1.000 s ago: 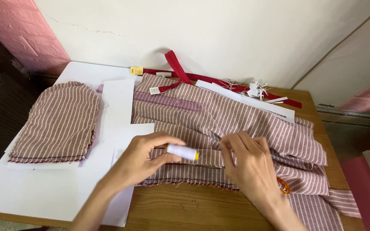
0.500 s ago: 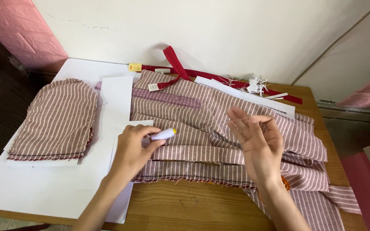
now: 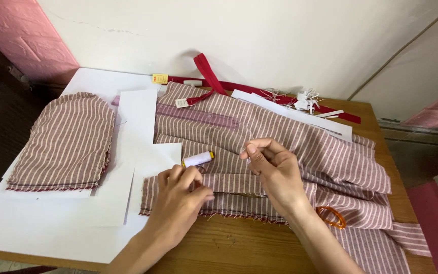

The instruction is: Preparing fabric for sewing by using templates, cutting with scissors, and threading a needle for hand stitching.

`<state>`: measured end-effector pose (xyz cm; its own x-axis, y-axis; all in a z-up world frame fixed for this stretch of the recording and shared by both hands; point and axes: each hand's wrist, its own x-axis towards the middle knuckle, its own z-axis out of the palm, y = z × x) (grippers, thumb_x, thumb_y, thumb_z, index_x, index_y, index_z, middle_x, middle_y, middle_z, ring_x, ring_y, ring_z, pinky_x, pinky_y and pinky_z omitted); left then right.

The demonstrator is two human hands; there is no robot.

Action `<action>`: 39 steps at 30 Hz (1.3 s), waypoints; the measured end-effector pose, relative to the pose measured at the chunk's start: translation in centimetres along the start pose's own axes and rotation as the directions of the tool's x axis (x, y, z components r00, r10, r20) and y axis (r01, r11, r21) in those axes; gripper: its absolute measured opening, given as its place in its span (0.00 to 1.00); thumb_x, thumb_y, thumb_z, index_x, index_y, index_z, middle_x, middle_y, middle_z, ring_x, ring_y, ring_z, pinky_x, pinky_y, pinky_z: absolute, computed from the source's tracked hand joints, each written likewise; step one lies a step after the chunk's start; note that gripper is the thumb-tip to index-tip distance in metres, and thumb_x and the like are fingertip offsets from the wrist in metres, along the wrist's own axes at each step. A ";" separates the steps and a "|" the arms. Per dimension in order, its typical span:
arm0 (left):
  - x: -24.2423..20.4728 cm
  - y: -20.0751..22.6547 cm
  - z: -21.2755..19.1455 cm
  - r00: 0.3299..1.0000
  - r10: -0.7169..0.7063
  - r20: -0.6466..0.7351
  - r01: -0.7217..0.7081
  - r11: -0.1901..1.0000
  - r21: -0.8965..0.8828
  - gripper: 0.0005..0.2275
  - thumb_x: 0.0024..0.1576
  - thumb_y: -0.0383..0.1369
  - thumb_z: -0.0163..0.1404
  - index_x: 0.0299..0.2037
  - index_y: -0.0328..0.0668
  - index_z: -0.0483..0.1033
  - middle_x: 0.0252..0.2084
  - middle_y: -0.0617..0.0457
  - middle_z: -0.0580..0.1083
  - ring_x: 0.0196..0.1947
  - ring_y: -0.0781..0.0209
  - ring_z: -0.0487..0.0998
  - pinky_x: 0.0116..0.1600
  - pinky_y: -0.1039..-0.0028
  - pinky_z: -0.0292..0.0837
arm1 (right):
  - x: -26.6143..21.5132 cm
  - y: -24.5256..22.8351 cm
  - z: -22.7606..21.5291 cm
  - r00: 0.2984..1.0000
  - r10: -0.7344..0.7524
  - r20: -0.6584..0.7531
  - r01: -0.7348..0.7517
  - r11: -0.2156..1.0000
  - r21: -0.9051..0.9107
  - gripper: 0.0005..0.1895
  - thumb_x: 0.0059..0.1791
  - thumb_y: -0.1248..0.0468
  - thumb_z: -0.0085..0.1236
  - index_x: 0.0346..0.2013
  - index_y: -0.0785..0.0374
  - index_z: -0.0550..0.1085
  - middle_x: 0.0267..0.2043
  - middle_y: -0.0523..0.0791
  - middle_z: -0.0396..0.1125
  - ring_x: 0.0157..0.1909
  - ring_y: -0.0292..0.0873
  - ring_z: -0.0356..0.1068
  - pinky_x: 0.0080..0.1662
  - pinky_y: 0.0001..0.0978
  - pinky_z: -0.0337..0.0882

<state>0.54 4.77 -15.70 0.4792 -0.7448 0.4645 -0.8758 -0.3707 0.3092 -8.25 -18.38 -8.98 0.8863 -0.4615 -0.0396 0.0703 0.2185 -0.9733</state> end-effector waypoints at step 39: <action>10.2 4.6 -1.3 0.820 -0.351 0.452 0.455 -0.079 -0.887 0.06 0.57 0.28 0.66 0.42 0.38 0.88 0.45 0.46 0.84 0.52 0.51 0.80 0.69 0.49 0.69 | -0.8 -1.6 0.5 0.857 -0.457 0.235 0.473 0.881 -0.009 0.32 0.64 0.55 0.28 0.81 0.51 0.36 0.60 0.60 0.60 0.31 0.37 0.55 0.37 0.30 0.62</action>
<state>1.48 -3.80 -8.41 0.6739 -0.7316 -0.1027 0.3389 0.1826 0.9229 -8.80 -17.93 -7.30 0.8356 -0.2932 0.4646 0.4767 -0.0332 -0.8784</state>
